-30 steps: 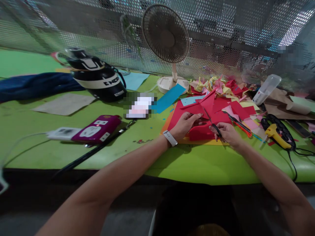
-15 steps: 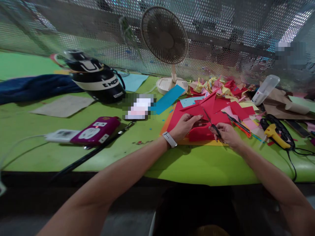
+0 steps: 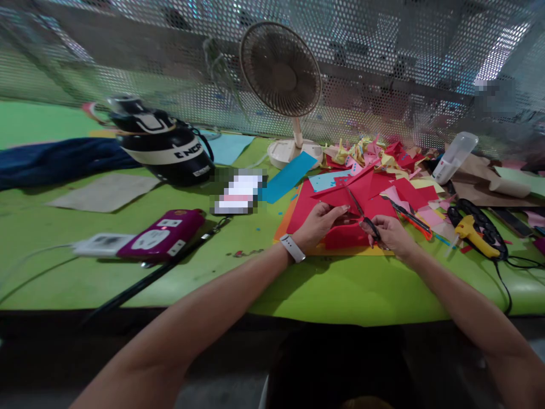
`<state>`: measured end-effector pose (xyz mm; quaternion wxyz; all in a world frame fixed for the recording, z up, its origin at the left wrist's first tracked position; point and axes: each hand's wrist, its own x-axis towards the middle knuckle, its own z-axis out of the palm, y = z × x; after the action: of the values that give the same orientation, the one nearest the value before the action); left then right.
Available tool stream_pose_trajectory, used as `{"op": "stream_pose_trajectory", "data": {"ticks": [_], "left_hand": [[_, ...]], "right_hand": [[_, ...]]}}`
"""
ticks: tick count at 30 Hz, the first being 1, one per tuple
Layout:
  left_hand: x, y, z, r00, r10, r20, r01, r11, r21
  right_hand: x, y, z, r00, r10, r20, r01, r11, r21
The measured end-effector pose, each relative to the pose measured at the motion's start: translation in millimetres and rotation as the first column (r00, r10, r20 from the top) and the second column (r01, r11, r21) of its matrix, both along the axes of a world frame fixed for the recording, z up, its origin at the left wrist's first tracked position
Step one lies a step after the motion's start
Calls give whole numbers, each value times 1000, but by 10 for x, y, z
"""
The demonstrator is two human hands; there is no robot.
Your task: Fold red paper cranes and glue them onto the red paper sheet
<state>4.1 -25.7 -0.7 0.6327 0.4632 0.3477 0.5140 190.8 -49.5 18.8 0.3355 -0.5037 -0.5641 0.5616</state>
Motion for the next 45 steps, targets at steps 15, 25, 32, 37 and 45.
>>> {"op": "stream_pose_trajectory", "data": {"ticks": [15, 25, 32, 37, 45], "left_hand": [[-17, -3, 9, 999, -27, -20, 27, 999, 16], [-37, 13, -30, 997, -41, -67, 44, 998, 38], [-62, 69, -67, 983, 62, -172, -54, 997, 52], [-85, 119, -76, 975, 193, -113, -194, 981, 5], [-81, 151, -36, 989, 136, -50, -135, 991, 16]], "right_hand": [[-11, -9, 29, 999, -9, 32, 8, 1000, 6], [-6, -34, 74, 1000, -2, 22, 1, 1000, 27], [6, -23, 74, 999, -21, 25, 23, 998, -61], [80, 13, 173, 994, 40, 103, -36, 999, -40], [430, 117, 346, 961, 52, 273, -77, 994, 83]]}}
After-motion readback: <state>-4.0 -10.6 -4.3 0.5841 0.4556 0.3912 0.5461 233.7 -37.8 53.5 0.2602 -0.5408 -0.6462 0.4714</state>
